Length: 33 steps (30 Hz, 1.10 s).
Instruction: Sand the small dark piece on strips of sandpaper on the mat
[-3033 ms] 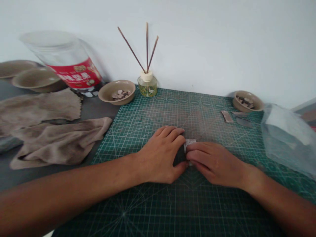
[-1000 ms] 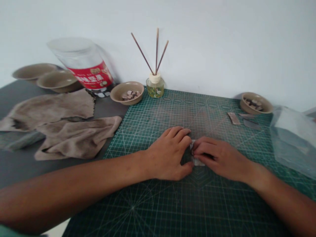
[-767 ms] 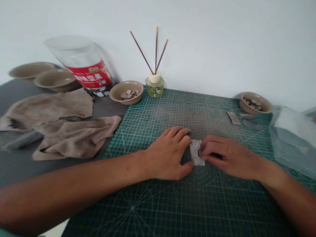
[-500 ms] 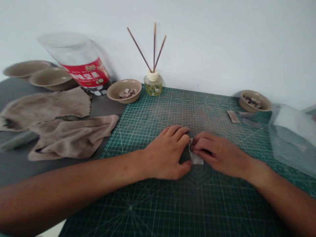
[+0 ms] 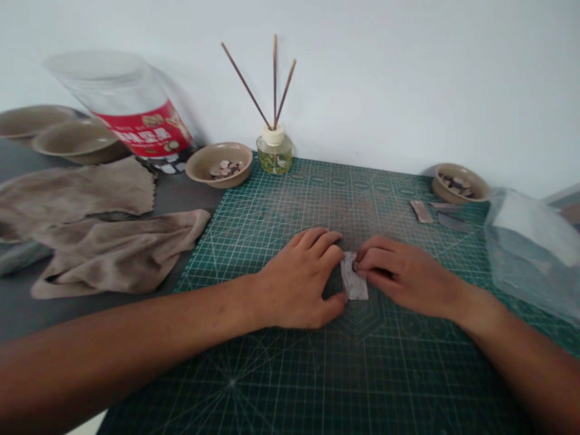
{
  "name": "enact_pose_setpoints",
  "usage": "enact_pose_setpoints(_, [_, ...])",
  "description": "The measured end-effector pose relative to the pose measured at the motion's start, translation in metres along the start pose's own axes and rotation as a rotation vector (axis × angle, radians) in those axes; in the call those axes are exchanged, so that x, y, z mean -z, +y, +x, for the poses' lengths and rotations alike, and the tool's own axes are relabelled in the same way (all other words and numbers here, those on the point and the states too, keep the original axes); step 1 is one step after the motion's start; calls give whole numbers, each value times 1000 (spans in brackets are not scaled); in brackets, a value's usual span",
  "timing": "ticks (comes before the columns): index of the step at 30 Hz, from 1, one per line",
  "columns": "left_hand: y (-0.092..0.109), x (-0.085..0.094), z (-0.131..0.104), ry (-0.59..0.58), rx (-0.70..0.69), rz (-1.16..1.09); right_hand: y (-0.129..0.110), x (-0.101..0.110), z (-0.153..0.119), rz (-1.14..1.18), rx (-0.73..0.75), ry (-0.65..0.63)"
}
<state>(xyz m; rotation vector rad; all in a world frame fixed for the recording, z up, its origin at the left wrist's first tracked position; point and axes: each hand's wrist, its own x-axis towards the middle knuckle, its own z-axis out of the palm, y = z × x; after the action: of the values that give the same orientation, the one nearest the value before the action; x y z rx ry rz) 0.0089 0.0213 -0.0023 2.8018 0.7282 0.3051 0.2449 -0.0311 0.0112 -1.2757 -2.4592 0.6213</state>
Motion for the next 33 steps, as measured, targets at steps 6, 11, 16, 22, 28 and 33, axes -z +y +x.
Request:
enact_pose_setpoints(6, [1, 0, 0, -1, -1, -5, -3, -5, -3, 72, 68, -58])
enact_pose_setpoints(11, [1, 0, 1, 1, -5, -5, 2, -7, 7, -64, 19, 68])
enact_pose_setpoints(16, [2, 1, 0, -5, -3, -12, -1, -2, 0, 50, 56, -82])
enact_pose_setpoints(22, [2, 1, -1, 8, 33, -32, 0, -8, 5, -61, 77, 50])
enact_pose_setpoints(28, [0, 3, -1, -16, 41, -61, -3, -4, -1, -3, 93, -58])
enact_pose_setpoints(33, [0, 5, 1, -20, 53, -50, -2, -11, 5, -92, 101, 75])
